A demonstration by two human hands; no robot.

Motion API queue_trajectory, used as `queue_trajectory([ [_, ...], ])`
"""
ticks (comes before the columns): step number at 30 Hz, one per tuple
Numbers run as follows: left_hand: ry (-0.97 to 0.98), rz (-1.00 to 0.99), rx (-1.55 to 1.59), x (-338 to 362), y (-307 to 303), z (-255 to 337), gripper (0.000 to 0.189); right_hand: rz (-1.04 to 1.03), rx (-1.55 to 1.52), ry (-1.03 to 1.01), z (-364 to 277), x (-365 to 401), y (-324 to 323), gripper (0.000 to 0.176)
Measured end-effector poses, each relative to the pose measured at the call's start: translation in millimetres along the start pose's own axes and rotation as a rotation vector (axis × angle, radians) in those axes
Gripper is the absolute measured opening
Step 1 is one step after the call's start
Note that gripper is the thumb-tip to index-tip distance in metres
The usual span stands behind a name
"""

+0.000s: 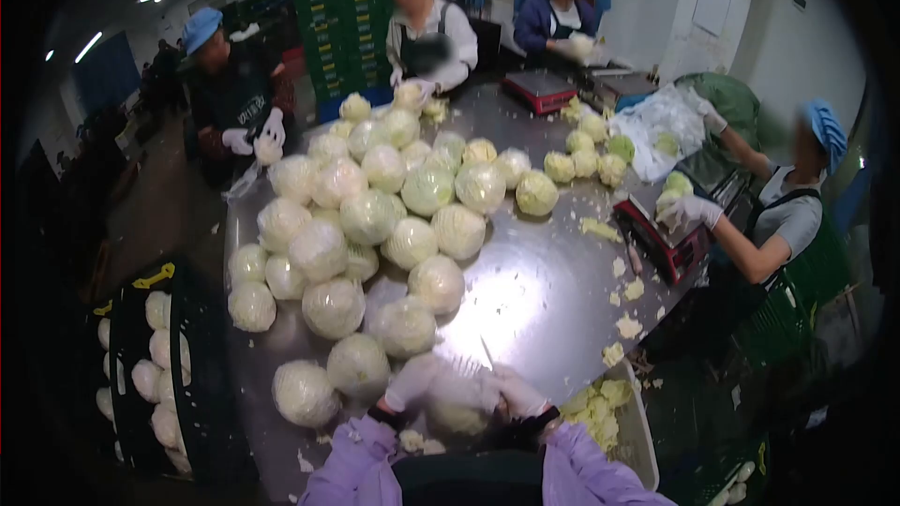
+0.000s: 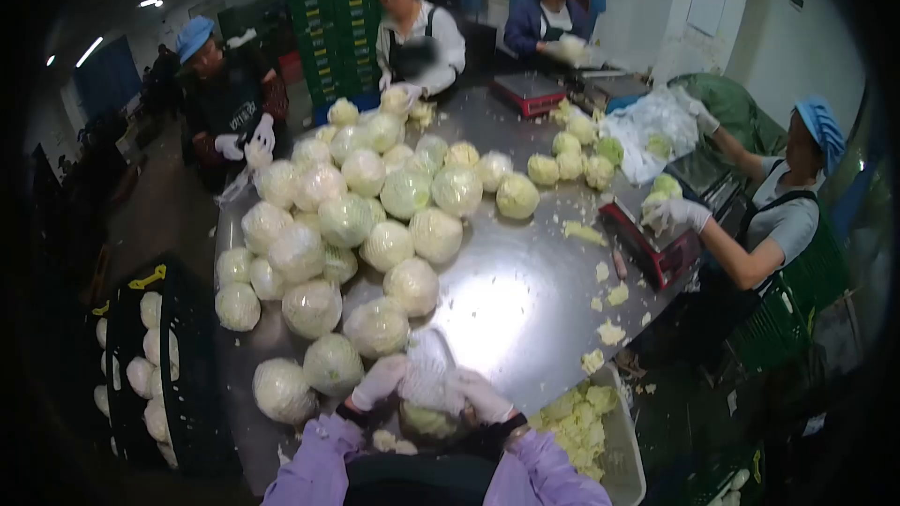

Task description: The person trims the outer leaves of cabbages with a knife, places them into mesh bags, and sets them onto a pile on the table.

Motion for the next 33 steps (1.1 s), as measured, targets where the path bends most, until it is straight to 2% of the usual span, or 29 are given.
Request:
queue_trajectory([
  [1, -0.049, 0.009, -0.039, -4, 4, 4, 0.018, -0.055, 0.024, -0.091, -2, -2, -15, 0.020],
  [2, -0.066, 0.102, 0.084, -3, 9, 20, 0.023, 0.055, -0.458, -0.078, 3, -1, -21, 0.021],
  [3, -0.077, 0.202, 0.204, 0, 15, 38, 0.030, 0.241, -0.107, -0.431, -17, 6, -21, 0.018],
  [4, -0.120, 0.191, 0.224, 6, 28, 43, 0.030, 0.281, 0.459, -0.582, -29, 25, -24, 0.019],
  [5, 0.086, 0.147, 0.029, 8, 39, 63, 0.040, 0.248, -0.187, -0.444, -38, 33, -16, 0.020],
  [6, 0.307, 0.101, -0.171, 11, 51, 80, 0.050, 0.320, -0.100, -0.501, -35, 37, -30, 0.021],
  [7, 0.301, 0.091, -0.162, 14, 57, 82, 0.050, 0.389, -0.012, -0.561, -37, 43, -42, 0.023],
  [8, 0.136, -0.096, -0.224, 14, 70, 72, 0.054, 0.399, -0.013, -0.563, -43, 54, -58, 0.023],
  [9, -0.022, -0.281, -0.289, 16, 80, 61, 0.059, 0.190, -0.348, -0.505, -55, 67, -69, 0.026],
  [10, -0.044, -0.191, -0.128, 15, 79, 48, 0.058, -0.026, -0.670, -0.443, -68, 80, -74, 0.030],
  [11, -0.012, -0.208, -0.123, 13, 76, 48, 0.058, -0.011, -0.655, -0.474, -78, 94, -82, 0.030],
  [13, -0.074, -0.103, -0.161, 9, 58, 46, 0.060, 0.635, -0.301, -0.717, -88, 145, -123, 0.030],
  [14, -0.053, -0.116, -0.147, 13, 58, 48, 0.060, 0.691, -0.259, -0.695, -85, 165, -137, 0.031],
  [16, 0.113, 0.052, -0.337, 28, 45, 70, 0.062, 0.833, -0.138, -0.589, -57, 203, -180, 0.028],
  [17, 0.116, -0.051, -0.514, 33, 52, 88, 0.075, 0.923, -0.062, -0.510, -32, 221, -206, 0.024],
  [19, 0.135, -0.071, -0.607, 46, 70, 81, 0.089, 1.035, -0.110, -0.536, -3, 252, -239, 0.016],
  [20, 0.124, -0.085, -0.585, 49, 76, 70, 0.095, 1.141, -0.143, -0.590, -23, 259, -221, 0.011],
  [21, 0.111, -0.104, -0.565, 50, 81, 60, 0.102, 1.158, -0.013, -0.671, -26, 264, -241, 0.015],
  [23, 0.187, -0.074, -0.574, 47, 81, 62, 0.105, 1.304, 0.339, -0.669, -67, 254, -236, 0.017],
  [25, 0.169, -0.065, -0.714, 45, 79, 70, 0.105, 1.389, 0.803, -0.777, -108, 219, -241, 0.016],
  [26, 0.228, -0.017, -0.705, 45, 78, 70, 0.103, 1.337, 1.058, -0.546, -131, 198, -240, 0.019],
  [27, 0.225, -0.005, -0.721, 42, 81, 60, 0.103, 1.351, 1.260, -0.768, -141, 170, -250, 0.018],
  [29, 0.317, -0.081, -0.584, 41, 83, 42, 0.103, 1.257, 1.285, -0.695, -191, 111, -240, 0.019],
  [31, 0.384, -0.110, -0.565, 31, 75, 57, 0.094, 1.160, 1.351, -0.809, -232, 54, -231, 0.019],
  [32, 0.173, -0.085, -0.243, 37, 84, 15, 0.082, 1.125, 1.465, -0.860, -245, 28, -230, 0.019],
  [33, 0.248, -0.062, -0.337, 26, 71, 51, 0.087, 1.076, 1.591, -0.896, -254, 4, -242, 0.018],
])
Point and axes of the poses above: each hand's wrist, its own x-axis away from the middle knuckle, its own y-axis out of the palm, z = x × y, the point moved 6 cm from there along -x, towards the middle knuckle, and after that the axes turned 2 degrees about -x, right-handed, at the moved point
